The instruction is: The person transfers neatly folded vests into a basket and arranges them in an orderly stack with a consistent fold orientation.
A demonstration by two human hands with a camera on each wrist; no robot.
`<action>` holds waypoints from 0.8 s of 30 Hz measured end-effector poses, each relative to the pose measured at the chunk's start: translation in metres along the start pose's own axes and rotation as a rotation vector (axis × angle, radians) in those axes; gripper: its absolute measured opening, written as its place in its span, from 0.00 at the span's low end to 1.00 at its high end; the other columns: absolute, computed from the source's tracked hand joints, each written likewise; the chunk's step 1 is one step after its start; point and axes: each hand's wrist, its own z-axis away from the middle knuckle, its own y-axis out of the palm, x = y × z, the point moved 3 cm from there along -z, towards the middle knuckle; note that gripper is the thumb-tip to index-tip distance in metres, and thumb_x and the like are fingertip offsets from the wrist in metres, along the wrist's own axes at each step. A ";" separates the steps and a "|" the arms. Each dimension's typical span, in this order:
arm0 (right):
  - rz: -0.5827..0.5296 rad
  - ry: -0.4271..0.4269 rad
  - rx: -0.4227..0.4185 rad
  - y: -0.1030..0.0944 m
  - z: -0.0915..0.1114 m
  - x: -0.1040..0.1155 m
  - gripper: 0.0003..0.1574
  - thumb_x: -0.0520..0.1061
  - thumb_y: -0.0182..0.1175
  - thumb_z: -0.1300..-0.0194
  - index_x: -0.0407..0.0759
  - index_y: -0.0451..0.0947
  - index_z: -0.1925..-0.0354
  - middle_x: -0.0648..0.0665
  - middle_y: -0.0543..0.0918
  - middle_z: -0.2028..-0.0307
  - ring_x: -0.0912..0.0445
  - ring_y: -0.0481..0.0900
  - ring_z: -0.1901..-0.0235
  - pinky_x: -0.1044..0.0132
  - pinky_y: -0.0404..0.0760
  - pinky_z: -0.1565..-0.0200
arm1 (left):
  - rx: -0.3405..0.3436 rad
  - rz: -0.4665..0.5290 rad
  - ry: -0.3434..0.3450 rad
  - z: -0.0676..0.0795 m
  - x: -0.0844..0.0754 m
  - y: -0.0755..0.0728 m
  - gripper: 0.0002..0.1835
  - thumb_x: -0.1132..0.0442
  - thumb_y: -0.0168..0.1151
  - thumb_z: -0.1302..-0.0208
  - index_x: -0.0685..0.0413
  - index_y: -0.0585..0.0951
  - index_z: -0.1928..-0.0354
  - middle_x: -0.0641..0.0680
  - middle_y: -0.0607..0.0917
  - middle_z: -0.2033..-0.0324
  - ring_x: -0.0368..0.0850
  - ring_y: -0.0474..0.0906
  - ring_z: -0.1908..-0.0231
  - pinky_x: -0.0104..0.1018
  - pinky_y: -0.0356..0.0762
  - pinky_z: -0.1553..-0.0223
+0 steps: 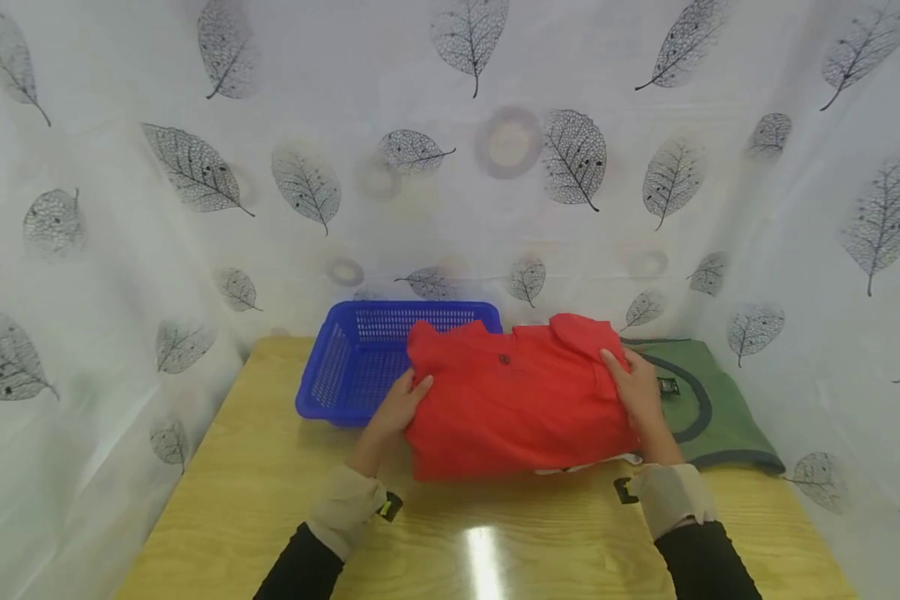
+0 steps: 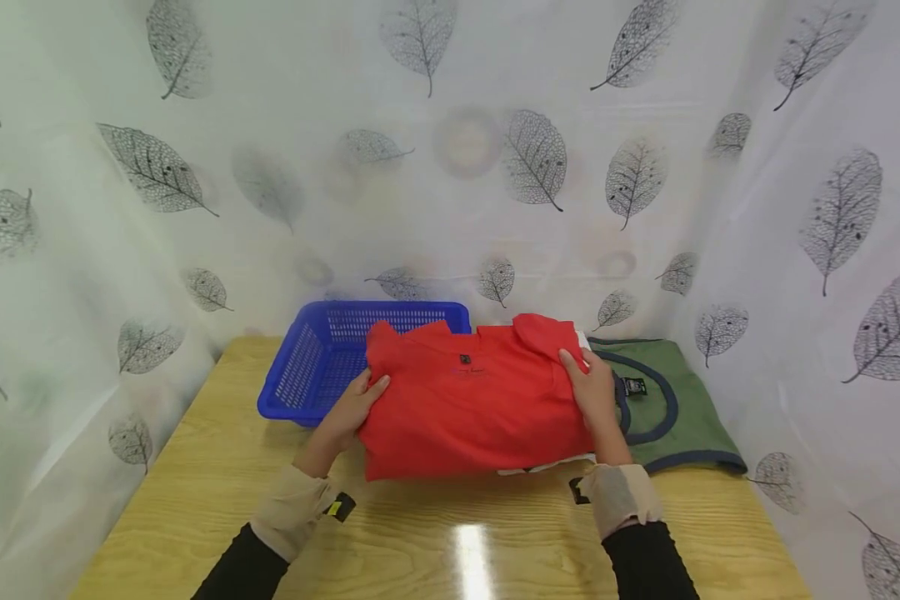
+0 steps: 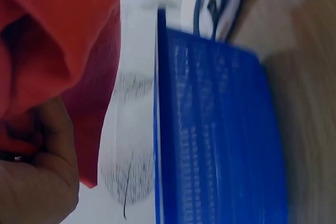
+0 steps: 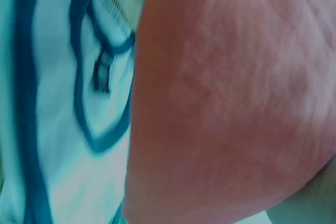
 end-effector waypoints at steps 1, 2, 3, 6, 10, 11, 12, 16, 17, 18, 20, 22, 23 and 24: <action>-0.020 0.003 0.002 0.007 -0.003 0.003 0.37 0.60 0.48 0.31 0.35 0.66 0.37 0.30 0.70 0.40 0.42 0.69 0.45 0.48 0.67 0.40 | -0.003 0.005 -0.014 -0.002 0.000 -0.008 0.24 0.60 0.45 0.28 0.67 0.61 0.35 0.69 0.73 0.44 0.60 0.71 0.44 0.51 0.67 0.39; -0.029 0.001 0.003 0.014 -0.005 0.006 0.36 0.60 0.49 0.31 0.35 0.67 0.38 0.30 0.71 0.41 0.42 0.69 0.45 0.49 0.67 0.41 | -0.002 0.005 -0.025 -0.003 0.000 -0.015 0.25 0.60 0.44 0.28 0.66 0.60 0.34 0.69 0.72 0.42 0.60 0.69 0.42 0.52 0.65 0.38; -0.034 -0.001 0.007 0.021 -0.007 0.009 0.36 0.59 0.49 0.31 0.34 0.67 0.39 0.30 0.72 0.42 0.43 0.70 0.46 0.49 0.68 0.41 | 0.001 0.011 -0.043 -0.005 0.001 -0.023 0.26 0.59 0.44 0.27 0.65 0.59 0.33 0.69 0.71 0.41 0.60 0.68 0.41 0.52 0.64 0.37; -0.057 0.001 0.020 0.040 -0.014 0.017 0.34 0.58 0.50 0.31 0.33 0.68 0.40 0.31 0.73 0.43 0.44 0.70 0.46 0.50 0.68 0.40 | 0.023 0.032 -0.100 -0.011 0.002 -0.045 0.29 0.56 0.42 0.26 0.61 0.53 0.29 0.67 0.66 0.36 0.60 0.64 0.37 0.53 0.59 0.33; -0.095 0.031 0.050 0.066 -0.023 0.029 0.33 0.56 0.51 0.31 0.35 0.66 0.37 0.32 0.71 0.39 0.44 0.69 0.43 0.49 0.67 0.37 | 0.042 0.023 -0.170 -0.018 0.003 -0.074 0.34 0.52 0.41 0.26 0.61 0.45 0.27 0.65 0.58 0.31 0.60 0.56 0.32 0.53 0.53 0.30; -0.104 0.031 0.056 0.072 -0.024 0.033 0.33 0.56 0.51 0.31 0.35 0.67 0.37 0.33 0.71 0.39 0.43 0.69 0.42 0.49 0.66 0.37 | 0.045 0.016 -0.185 -0.019 0.003 -0.081 0.35 0.51 0.41 0.26 0.61 0.43 0.27 0.65 0.55 0.30 0.60 0.54 0.31 0.53 0.52 0.30; -0.109 0.029 0.062 0.078 -0.026 0.036 0.32 0.55 0.51 0.31 0.35 0.67 0.38 0.33 0.72 0.39 0.44 0.69 0.43 0.49 0.66 0.37 | 0.046 0.013 -0.200 -0.020 0.004 -0.087 0.36 0.51 0.41 0.26 0.61 0.41 0.27 0.65 0.53 0.29 0.60 0.52 0.30 0.53 0.51 0.30; -0.122 -0.023 0.086 0.101 -0.033 0.050 0.29 0.54 0.52 0.31 0.35 0.71 0.42 0.33 0.74 0.43 0.44 0.71 0.46 0.51 0.69 0.40 | 0.042 -0.011 -0.226 -0.027 0.008 -0.112 0.38 0.51 0.40 0.27 0.62 0.38 0.27 0.64 0.48 0.28 0.61 0.47 0.29 0.52 0.48 0.29; -0.124 -0.034 0.091 0.106 -0.035 0.053 0.28 0.53 0.52 0.31 0.34 0.71 0.43 0.32 0.75 0.44 0.44 0.71 0.48 0.52 0.69 0.41 | 0.042 -0.017 -0.222 -0.030 0.009 -0.117 0.38 0.51 0.40 0.26 0.63 0.37 0.27 0.65 0.47 0.28 0.60 0.46 0.29 0.52 0.47 0.28; -0.125 -0.040 0.092 0.111 -0.037 0.056 0.28 0.53 0.52 0.31 0.34 0.72 0.43 0.33 0.75 0.44 0.45 0.72 0.48 0.53 0.70 0.42 | 0.043 -0.026 -0.215 -0.032 0.011 -0.123 0.38 0.51 0.40 0.26 0.63 0.38 0.27 0.65 0.48 0.28 0.60 0.47 0.29 0.52 0.47 0.28; -0.132 -0.048 0.094 0.119 -0.040 0.061 0.28 0.53 0.52 0.31 0.34 0.72 0.43 0.33 0.76 0.45 0.46 0.72 0.49 0.55 0.70 0.43 | 0.059 -0.054 -0.184 -0.037 0.012 -0.132 0.36 0.51 0.40 0.26 0.65 0.41 0.28 0.67 0.51 0.29 0.61 0.49 0.30 0.51 0.49 0.29; -0.144 -0.039 0.096 0.127 -0.043 0.066 0.27 0.53 0.52 0.31 0.35 0.72 0.43 0.34 0.76 0.45 0.47 0.72 0.49 0.56 0.71 0.43 | 0.083 -0.067 -0.151 -0.043 0.013 -0.141 0.35 0.52 0.39 0.26 0.65 0.44 0.28 0.68 0.54 0.31 0.61 0.52 0.32 0.51 0.51 0.30; -0.153 -0.028 0.097 0.131 -0.045 0.068 0.27 0.52 0.53 0.32 0.35 0.72 0.43 0.34 0.76 0.44 0.48 0.72 0.49 0.56 0.71 0.42 | 0.100 -0.070 -0.139 -0.045 0.013 -0.145 0.35 0.52 0.39 0.26 0.65 0.43 0.28 0.68 0.54 0.31 0.61 0.52 0.32 0.51 0.51 0.30; -0.158 -0.026 0.100 0.135 -0.047 0.069 0.27 0.51 0.52 0.31 0.35 0.72 0.43 0.34 0.76 0.44 0.47 0.72 0.49 0.56 0.71 0.42 | 0.116 -0.066 -0.133 -0.047 0.014 -0.148 0.34 0.52 0.38 0.26 0.64 0.43 0.28 0.68 0.55 0.31 0.62 0.53 0.32 0.52 0.52 0.30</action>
